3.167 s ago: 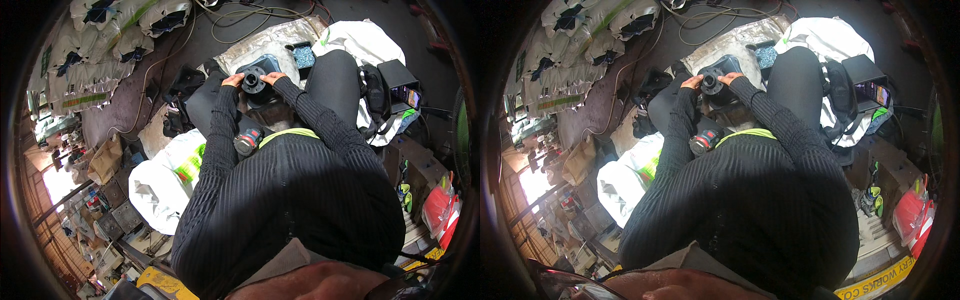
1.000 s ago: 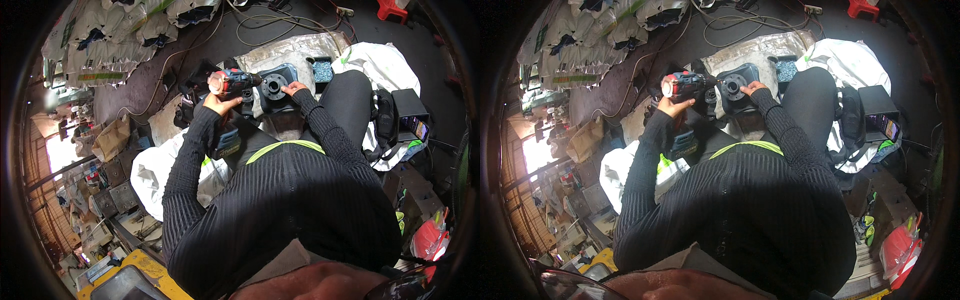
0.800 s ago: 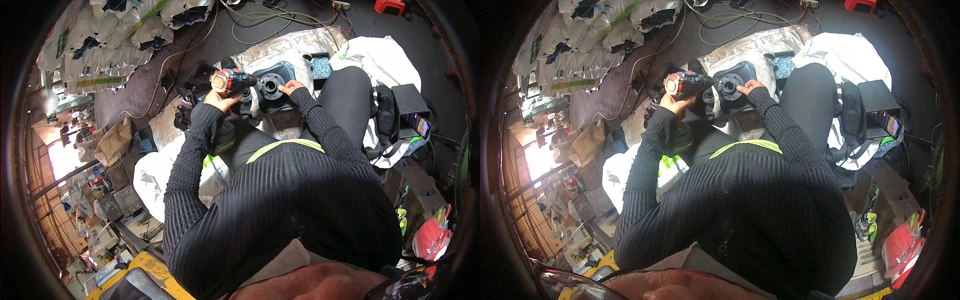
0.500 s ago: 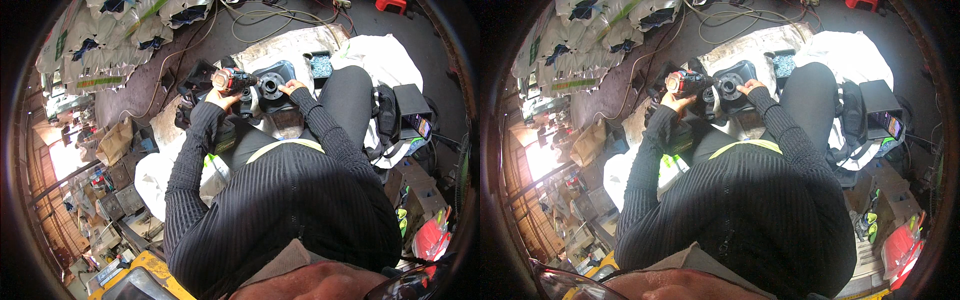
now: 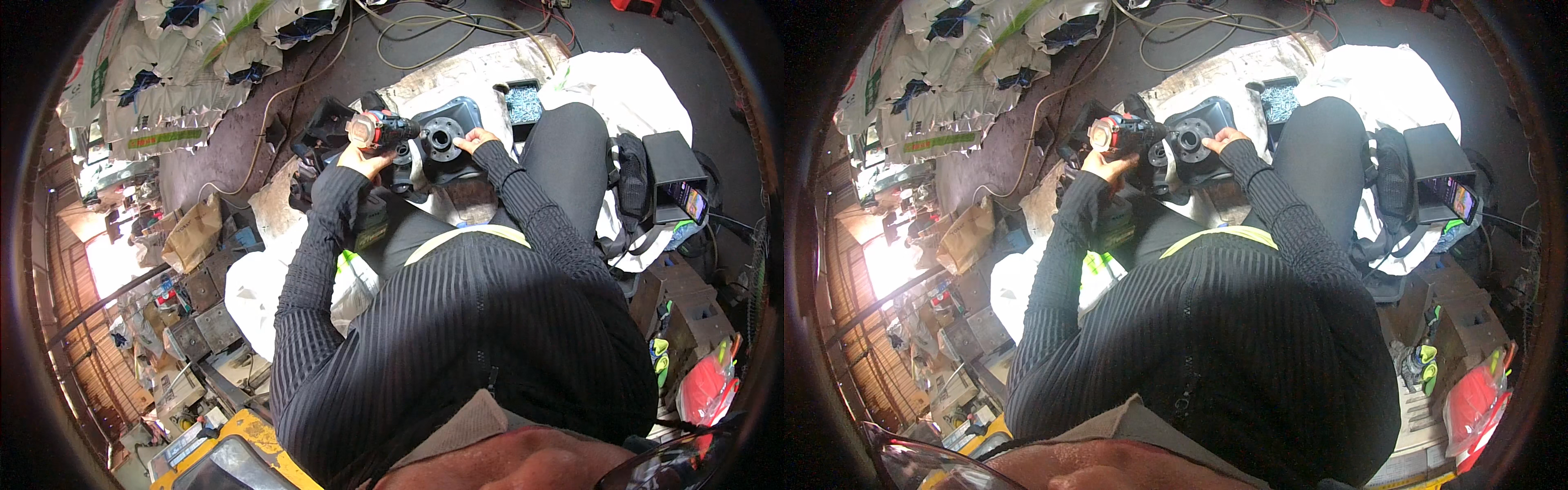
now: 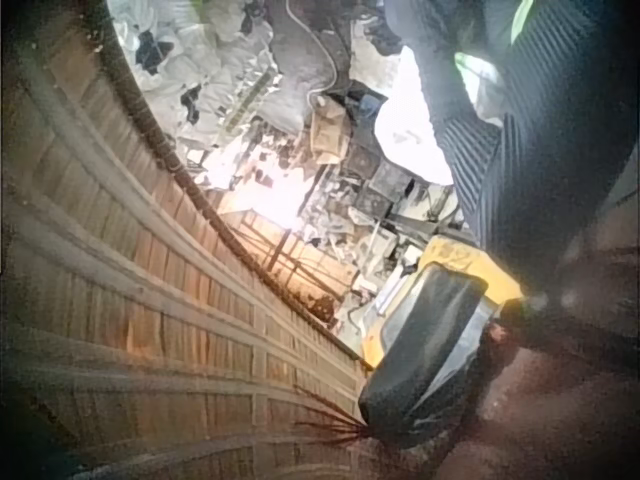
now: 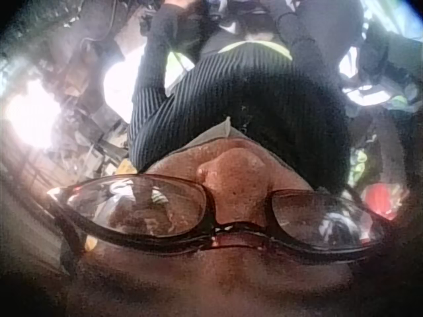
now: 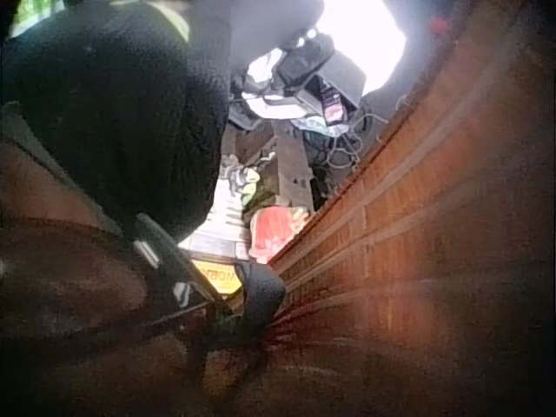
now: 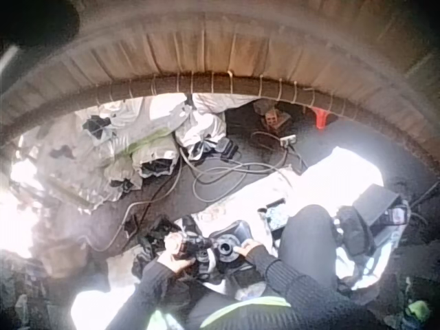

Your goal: The person sits on the floor and uses a cordless drill to fasten screws into a black mechanical housing. They repeatedly pick up screws, align them, and drive them into the part. The person also reaches into a large white sack to retrieve additional components and places the assembled part into the sack.

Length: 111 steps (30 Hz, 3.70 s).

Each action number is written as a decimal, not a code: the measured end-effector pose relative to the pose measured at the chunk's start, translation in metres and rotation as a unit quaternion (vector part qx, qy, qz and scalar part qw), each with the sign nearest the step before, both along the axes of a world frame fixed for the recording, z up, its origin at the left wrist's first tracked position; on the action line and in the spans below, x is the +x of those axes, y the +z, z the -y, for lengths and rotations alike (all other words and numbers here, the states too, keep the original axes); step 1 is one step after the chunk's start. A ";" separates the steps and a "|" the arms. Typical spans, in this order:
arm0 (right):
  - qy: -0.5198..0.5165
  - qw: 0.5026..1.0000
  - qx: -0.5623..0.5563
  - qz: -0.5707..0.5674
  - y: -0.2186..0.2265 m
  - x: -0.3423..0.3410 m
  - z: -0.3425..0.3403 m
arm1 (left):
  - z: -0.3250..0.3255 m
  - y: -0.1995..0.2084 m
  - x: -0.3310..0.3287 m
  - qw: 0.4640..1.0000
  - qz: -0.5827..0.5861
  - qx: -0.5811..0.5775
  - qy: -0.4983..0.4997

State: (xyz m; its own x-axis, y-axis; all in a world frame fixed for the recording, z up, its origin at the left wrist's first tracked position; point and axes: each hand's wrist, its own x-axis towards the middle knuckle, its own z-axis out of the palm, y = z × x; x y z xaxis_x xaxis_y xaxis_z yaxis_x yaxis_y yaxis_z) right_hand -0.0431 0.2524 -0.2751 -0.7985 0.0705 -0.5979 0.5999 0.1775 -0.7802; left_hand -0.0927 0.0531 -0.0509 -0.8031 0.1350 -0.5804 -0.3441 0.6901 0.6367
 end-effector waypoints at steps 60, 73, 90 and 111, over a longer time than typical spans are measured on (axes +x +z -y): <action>-0.205 0.883 -0.411 0.093 0.002 0.013 -0.024 | 0.044 0.010 0.074 0.988 -0.130 0.001 -0.081; -0.221 0.594 -0.772 0.047 0.079 0.055 -0.006 | 0.054 -0.023 0.119 0.961 -0.192 0.000 -0.201; -0.030 0.852 -0.516 0.082 0.108 0.072 0.003 | 0.056 0.007 0.113 0.943 -0.253 0.050 -0.211; -0.204 0.696 -0.677 0.122 0.112 0.080 0.019 | 0.047 -0.019 0.121 0.902 -0.361 0.004 -0.236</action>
